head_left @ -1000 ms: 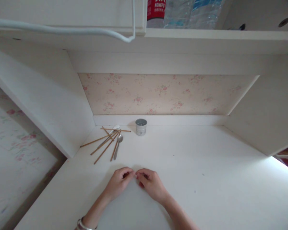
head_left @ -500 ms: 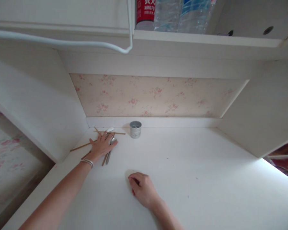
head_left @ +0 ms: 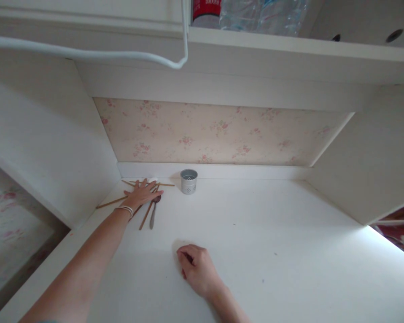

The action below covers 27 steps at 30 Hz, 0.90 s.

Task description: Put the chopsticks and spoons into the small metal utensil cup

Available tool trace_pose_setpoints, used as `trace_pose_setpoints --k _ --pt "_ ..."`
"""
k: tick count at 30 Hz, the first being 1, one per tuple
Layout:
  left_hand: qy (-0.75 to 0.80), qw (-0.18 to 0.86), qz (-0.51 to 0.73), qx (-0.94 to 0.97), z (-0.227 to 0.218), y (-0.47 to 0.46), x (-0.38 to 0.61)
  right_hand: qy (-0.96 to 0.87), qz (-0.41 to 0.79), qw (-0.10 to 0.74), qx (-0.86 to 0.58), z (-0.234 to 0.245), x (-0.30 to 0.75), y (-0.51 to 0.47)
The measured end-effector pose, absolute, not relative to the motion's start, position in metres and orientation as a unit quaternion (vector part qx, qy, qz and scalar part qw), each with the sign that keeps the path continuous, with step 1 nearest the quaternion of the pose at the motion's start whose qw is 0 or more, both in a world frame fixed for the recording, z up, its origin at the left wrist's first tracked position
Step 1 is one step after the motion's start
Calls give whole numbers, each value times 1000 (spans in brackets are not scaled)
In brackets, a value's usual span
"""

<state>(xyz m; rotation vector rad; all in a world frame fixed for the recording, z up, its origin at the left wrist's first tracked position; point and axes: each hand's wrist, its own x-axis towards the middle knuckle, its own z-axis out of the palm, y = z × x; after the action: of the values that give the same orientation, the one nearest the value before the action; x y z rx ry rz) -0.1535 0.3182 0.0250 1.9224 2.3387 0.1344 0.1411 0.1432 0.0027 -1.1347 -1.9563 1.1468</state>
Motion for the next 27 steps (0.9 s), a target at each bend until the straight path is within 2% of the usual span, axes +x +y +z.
trace_pose_setpoints --k 11,21,27 --pt "762 -7 68 643 9 280 -126 -731 442 306 -420 2 141 143" --pt "705 -76 101 698 2 172 -93 -737 434 316 -411 6 143 141" --pt "717 -85 116 682 0 116 -89 -691 478 325 -434 -2 140 139"
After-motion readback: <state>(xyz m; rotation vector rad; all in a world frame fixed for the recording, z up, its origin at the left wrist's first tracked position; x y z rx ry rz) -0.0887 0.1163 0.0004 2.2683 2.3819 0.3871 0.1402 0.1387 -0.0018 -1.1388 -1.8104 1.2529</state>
